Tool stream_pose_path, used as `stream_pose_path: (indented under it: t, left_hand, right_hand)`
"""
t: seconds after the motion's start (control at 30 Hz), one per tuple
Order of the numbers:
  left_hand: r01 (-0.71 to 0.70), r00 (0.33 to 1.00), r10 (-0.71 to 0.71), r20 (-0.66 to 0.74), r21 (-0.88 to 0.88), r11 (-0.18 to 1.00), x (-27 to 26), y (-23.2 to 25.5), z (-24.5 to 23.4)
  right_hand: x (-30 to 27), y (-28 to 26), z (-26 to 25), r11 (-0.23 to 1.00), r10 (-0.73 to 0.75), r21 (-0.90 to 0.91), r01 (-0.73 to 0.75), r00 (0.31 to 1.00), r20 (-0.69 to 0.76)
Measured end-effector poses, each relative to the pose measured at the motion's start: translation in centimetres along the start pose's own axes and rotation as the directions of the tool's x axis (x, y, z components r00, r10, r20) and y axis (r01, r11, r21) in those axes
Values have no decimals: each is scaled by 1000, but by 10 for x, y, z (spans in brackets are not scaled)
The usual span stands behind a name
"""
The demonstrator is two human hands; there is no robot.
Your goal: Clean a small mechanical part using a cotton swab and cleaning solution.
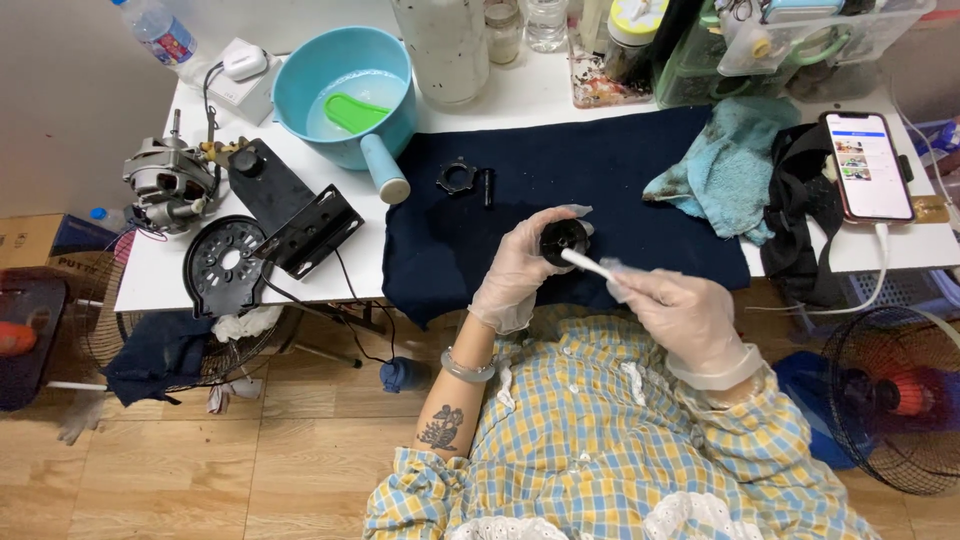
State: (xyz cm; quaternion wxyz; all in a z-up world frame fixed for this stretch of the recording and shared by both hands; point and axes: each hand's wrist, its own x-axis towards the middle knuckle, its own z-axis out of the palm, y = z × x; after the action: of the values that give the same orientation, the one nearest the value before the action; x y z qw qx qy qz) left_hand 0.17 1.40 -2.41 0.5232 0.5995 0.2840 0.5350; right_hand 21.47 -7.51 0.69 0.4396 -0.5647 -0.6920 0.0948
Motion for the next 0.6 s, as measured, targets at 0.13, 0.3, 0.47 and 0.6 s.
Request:
stream_pose_path:
  t: [0.13, 0.3, 0.47, 0.6]
  left_hand:
    - [38, 999, -38, -12, -55, 998, 2, -9, -1]
    - [62, 998, -63, -27, -43, 997, -3, 25, 11]
    - [114, 991, -125, -55, -168, 979, -3, 39, 15]
    - [94, 995, -97, -14, -122, 988, 1, 20, 7]
  right_hand:
    - [1, 17, -1, 999, -40, 9, 39, 990, 137]
    - [8, -30, -10, 999, 21, 39, -25, 996, 89]
    - [0, -9, 2, 995, -49, 84, 46, 998, 37]
    - [4, 9, 3, 999, -16, 30, 15, 1000, 17]
